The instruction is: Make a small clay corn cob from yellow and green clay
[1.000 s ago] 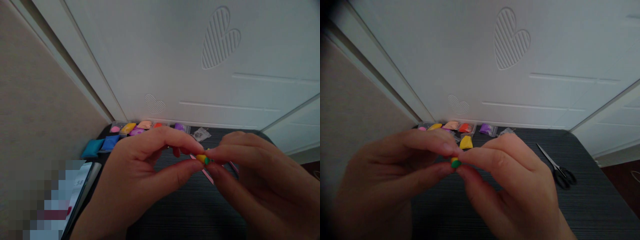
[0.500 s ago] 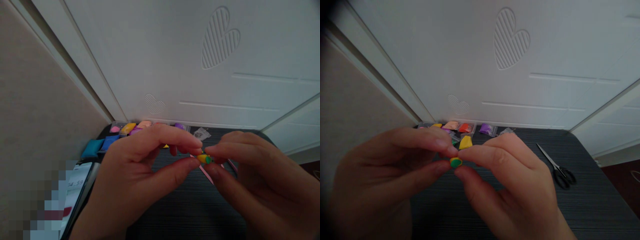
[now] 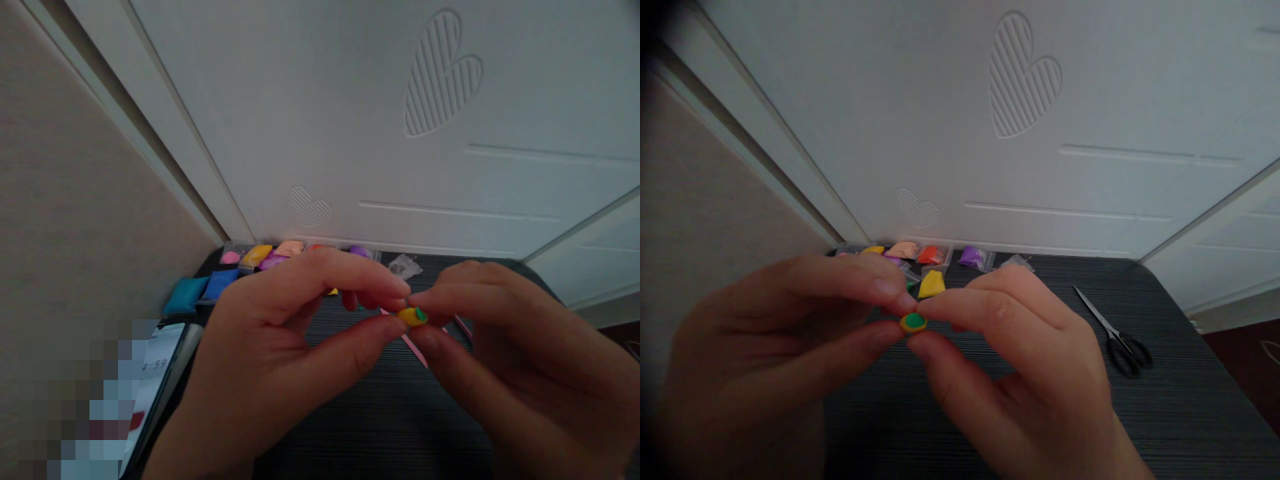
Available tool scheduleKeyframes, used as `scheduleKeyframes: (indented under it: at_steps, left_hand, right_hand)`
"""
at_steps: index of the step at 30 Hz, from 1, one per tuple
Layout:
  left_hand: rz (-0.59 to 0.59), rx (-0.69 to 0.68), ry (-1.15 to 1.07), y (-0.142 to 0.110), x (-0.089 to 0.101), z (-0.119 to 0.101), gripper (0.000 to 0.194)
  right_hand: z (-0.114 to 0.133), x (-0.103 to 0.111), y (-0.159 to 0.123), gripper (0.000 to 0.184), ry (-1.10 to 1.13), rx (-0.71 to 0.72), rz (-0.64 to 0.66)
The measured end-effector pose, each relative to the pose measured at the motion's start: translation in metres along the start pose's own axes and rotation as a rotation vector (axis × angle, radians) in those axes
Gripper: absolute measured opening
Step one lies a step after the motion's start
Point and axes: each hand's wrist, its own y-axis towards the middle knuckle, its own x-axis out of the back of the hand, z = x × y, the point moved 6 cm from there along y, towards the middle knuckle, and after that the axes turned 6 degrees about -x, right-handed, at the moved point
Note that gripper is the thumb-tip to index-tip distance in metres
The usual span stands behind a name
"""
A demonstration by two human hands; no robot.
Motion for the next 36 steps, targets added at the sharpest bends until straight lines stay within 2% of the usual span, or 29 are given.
scheduleKeyframes:
  at_steps: [7,13,22,26,31,36]
  left_hand:
    - [-0.027,-0.040,0.045,0.000,0.002,-0.002,0.027]
    - [-0.020,-0.064,0.055,0.002,0.001,-0.004,0.021]
    - [-0.011,-0.067,0.075,0.004,0.001,-0.004,0.019]
    - [-0.038,-0.046,0.017,0.002,0.000,-0.001,0.018]
    - [-0.089,-0.016,-0.038,-0.002,-0.003,0.005,0.016]
    - [-0.049,0.008,-0.152,-0.002,-0.005,0.013,0.015]
  right_hand:
    - [-0.018,-0.006,0.003,0.012,0.298,-0.219,0.035]
    - [-0.023,-0.016,0.000,0.013,0.451,-0.260,0.059]
    - [-0.019,-0.018,0.001,0.010,0.407,-0.259,0.047]
    - [-0.019,-0.008,0.001,0.011,0.315,-0.217,-0.026]
    - [-0.015,-0.004,0.002,0.014,0.235,-0.160,-0.001]
    - [-0.017,-0.004,0.000,0.013,0.265,-0.177,-0.063]
